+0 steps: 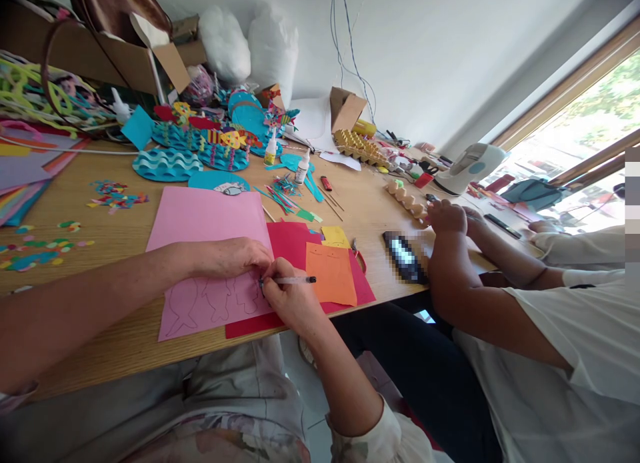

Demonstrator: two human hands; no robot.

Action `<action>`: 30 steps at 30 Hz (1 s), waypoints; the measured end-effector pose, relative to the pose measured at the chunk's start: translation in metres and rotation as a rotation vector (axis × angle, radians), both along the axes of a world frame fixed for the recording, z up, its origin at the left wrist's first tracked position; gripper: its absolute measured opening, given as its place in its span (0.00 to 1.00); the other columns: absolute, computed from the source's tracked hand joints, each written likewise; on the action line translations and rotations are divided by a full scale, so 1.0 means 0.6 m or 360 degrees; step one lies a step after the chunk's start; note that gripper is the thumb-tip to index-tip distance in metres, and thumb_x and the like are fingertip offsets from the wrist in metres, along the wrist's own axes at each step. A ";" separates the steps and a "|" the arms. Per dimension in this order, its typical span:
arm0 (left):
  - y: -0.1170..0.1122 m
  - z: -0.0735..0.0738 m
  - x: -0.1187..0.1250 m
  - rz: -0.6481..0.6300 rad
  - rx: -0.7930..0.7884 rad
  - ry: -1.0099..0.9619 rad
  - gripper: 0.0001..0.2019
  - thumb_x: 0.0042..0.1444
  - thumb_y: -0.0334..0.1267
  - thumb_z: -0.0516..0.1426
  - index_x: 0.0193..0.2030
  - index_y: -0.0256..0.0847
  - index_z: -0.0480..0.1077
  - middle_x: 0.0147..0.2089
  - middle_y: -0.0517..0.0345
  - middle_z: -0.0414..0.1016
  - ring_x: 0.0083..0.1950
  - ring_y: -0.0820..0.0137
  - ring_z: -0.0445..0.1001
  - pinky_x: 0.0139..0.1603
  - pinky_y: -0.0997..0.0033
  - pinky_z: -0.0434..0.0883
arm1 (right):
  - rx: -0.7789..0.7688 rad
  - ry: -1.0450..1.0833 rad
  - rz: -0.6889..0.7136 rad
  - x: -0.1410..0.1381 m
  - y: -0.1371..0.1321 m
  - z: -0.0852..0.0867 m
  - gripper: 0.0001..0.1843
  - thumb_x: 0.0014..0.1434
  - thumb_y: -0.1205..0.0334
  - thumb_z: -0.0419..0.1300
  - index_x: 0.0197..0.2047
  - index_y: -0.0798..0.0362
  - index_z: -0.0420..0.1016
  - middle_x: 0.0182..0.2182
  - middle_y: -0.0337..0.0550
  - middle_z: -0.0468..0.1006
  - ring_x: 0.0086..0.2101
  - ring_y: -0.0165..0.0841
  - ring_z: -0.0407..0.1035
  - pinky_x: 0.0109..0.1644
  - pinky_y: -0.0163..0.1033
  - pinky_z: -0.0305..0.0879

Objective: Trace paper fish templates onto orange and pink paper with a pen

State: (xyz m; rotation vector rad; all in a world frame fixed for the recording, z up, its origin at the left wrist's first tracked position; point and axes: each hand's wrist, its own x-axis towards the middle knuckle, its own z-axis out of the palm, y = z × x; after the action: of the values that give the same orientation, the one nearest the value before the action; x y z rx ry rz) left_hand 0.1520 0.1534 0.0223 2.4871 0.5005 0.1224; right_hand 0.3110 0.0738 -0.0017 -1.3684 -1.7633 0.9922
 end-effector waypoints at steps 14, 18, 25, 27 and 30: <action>-0.001 0.001 -0.001 -0.0010 0.0047 -0.0022 0.16 0.51 0.19 0.46 0.32 0.36 0.72 0.36 0.60 0.75 0.39 0.73 0.70 0.42 0.78 0.63 | -0.0031 0.0133 -0.0108 -0.005 -0.004 -0.001 0.03 0.52 0.66 0.50 0.27 0.51 0.61 0.17 0.32 0.66 0.19 0.26 0.60 0.23 0.32 0.58; 0.000 -0.003 -0.001 0.0000 0.0063 0.0002 0.15 0.50 0.18 0.47 0.31 0.35 0.72 0.36 0.60 0.75 0.39 0.73 0.70 0.43 0.79 0.63 | 0.0009 0.0041 -0.0108 -0.007 -0.002 0.000 0.03 0.51 0.67 0.49 0.27 0.51 0.61 0.17 0.32 0.66 0.20 0.27 0.59 0.24 0.32 0.55; -0.002 0.000 0.000 0.0002 0.0041 -0.0024 0.15 0.51 0.19 0.47 0.31 0.36 0.72 0.36 0.61 0.75 0.38 0.74 0.70 0.42 0.79 0.63 | 0.0036 -0.0050 -0.0047 -0.005 -0.002 0.002 0.03 0.51 0.67 0.49 0.28 0.51 0.62 0.18 0.33 0.66 0.21 0.27 0.59 0.25 0.32 0.55; -0.002 -0.001 0.000 -0.0001 0.0042 -0.0027 0.15 0.51 0.19 0.47 0.31 0.36 0.72 0.36 0.61 0.75 0.38 0.74 0.69 0.42 0.79 0.63 | 0.0045 -0.0050 -0.0037 -0.004 -0.003 0.002 0.03 0.51 0.67 0.50 0.28 0.51 0.62 0.19 0.33 0.66 0.21 0.27 0.60 0.25 0.32 0.55; -0.001 -0.003 0.000 -0.0017 0.0059 -0.0035 0.15 0.51 0.19 0.47 0.31 0.37 0.72 0.36 0.61 0.75 0.38 0.74 0.69 0.42 0.79 0.63 | 0.0056 -0.0064 -0.0025 -0.003 -0.004 0.003 0.03 0.51 0.68 0.50 0.28 0.51 0.62 0.19 0.33 0.67 0.22 0.27 0.60 0.26 0.32 0.55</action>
State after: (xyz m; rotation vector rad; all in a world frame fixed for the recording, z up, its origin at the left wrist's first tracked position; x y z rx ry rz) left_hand 0.1519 0.1529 0.0205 2.5217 0.4796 0.1562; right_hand 0.3089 0.0712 0.0002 -1.3868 -1.7885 0.9270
